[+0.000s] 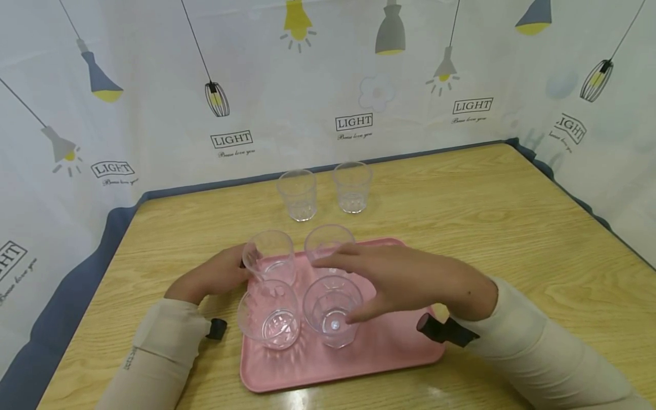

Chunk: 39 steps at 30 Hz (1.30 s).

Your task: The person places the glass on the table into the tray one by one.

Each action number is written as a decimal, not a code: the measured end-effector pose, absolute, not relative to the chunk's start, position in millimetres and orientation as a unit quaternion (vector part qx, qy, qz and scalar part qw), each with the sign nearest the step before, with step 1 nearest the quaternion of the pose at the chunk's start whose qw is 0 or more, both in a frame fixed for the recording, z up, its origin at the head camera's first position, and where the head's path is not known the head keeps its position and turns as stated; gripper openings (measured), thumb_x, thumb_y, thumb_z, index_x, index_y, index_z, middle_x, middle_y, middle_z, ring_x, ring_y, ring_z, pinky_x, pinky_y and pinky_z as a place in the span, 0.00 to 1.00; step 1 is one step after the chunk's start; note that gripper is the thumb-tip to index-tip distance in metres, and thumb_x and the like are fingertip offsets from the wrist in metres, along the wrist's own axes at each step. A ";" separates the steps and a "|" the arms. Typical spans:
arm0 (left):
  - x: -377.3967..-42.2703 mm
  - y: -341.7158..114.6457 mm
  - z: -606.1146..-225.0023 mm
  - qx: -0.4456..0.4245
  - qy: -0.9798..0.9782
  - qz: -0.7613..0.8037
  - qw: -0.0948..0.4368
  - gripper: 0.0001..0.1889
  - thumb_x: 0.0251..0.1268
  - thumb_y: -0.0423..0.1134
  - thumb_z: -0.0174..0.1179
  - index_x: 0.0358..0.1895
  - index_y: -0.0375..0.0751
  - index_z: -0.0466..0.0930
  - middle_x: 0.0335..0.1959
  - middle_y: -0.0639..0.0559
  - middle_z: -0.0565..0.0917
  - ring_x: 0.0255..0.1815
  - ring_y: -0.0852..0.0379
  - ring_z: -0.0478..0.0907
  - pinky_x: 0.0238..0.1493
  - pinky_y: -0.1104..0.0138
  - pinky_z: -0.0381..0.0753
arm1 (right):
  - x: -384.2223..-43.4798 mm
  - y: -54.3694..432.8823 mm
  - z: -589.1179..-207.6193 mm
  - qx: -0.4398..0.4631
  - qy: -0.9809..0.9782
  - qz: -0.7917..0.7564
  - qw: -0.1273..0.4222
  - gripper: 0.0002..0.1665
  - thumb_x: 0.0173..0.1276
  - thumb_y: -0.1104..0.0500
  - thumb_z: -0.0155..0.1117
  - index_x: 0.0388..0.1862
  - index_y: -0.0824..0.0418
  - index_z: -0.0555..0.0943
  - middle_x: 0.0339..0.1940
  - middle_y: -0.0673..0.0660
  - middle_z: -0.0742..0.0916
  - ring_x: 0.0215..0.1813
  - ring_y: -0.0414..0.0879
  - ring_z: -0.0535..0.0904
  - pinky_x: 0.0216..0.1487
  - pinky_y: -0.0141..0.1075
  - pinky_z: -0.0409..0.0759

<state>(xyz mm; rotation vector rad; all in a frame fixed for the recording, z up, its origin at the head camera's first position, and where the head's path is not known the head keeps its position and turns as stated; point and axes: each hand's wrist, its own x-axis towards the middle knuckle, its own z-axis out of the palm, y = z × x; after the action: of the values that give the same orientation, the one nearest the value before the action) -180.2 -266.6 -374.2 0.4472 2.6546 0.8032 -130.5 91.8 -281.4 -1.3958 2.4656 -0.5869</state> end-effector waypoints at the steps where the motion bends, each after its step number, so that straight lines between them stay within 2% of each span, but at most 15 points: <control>1: -180.1 -266.5 -374.0 0.157 0.932 0.282 0.165 0.09 0.70 0.34 0.55 0.50 0.41 0.77 0.50 0.44 0.82 0.54 0.47 0.76 0.58 0.49 0.75 | -131.0 92.0 -280.9 -0.476 0.848 -0.199 0.122 0.47 0.63 0.34 0.68 0.77 0.45 0.64 0.76 0.47 0.70 0.73 0.44 0.69 0.69 0.43 0.73; 6: -179.7 -266.1 -373.8 0.158 0.931 0.285 0.166 0.08 0.70 0.34 0.55 0.49 0.41 0.76 0.49 0.45 0.82 0.52 0.49 0.76 0.56 0.51 0.75 | -133.3 92.9 -279.2 -0.457 0.856 -0.206 0.122 0.46 0.63 0.38 0.70 0.77 0.44 0.63 0.72 0.44 0.73 0.60 0.38 0.78 0.62 0.39 0.78; 11: -180.0 -266.5 -374.2 0.160 0.931 0.282 0.166 0.08 0.70 0.34 0.55 0.49 0.41 0.76 0.49 0.45 0.82 0.53 0.48 0.76 0.57 0.50 0.76 | -135.6 95.9 -277.7 -0.447 0.857 -0.225 0.121 0.45 0.63 0.41 0.71 0.76 0.43 0.64 0.70 0.42 0.73 0.62 0.37 0.76 0.62 0.39 0.78; 18: -180.1 -267.0 -374.8 0.165 0.932 0.278 0.162 0.08 0.70 0.33 0.55 0.49 0.41 0.76 0.49 0.44 0.82 0.53 0.48 0.76 0.58 0.50 0.76 | -139.5 97.8 -277.0 -0.439 0.864 -0.220 0.108 0.44 0.63 0.43 0.72 0.76 0.44 0.65 0.70 0.45 0.74 0.67 0.41 0.74 0.66 0.42 0.75; 26: -179.8 -266.5 -374.2 0.163 0.930 0.285 0.164 0.07 0.70 0.33 0.55 0.48 0.41 0.76 0.49 0.45 0.82 0.52 0.48 0.76 0.57 0.51 0.76 | -142.2 98.7 -278.7 -0.428 0.870 -0.222 0.105 0.43 0.63 0.43 0.72 0.76 0.45 0.66 0.70 0.47 0.75 0.68 0.44 0.74 0.67 0.44 0.75; 39: -180.1 -266.9 -374.7 0.165 0.930 0.285 0.162 0.08 0.71 0.37 0.56 0.49 0.42 0.76 0.49 0.46 0.82 0.55 0.48 0.77 0.60 0.48 0.75 | -151.3 99.3 -284.6 -0.432 0.867 -0.236 0.084 0.42 0.64 0.45 0.71 0.75 0.48 0.67 0.68 0.49 0.76 0.62 0.45 0.77 0.62 0.44 0.77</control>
<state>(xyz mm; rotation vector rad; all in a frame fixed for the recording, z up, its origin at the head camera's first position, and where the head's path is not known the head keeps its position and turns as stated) -180.1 -266.9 -374.7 0.4699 2.6545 0.8143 -151.3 99.3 -284.6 -1.2892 2.5859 -0.7032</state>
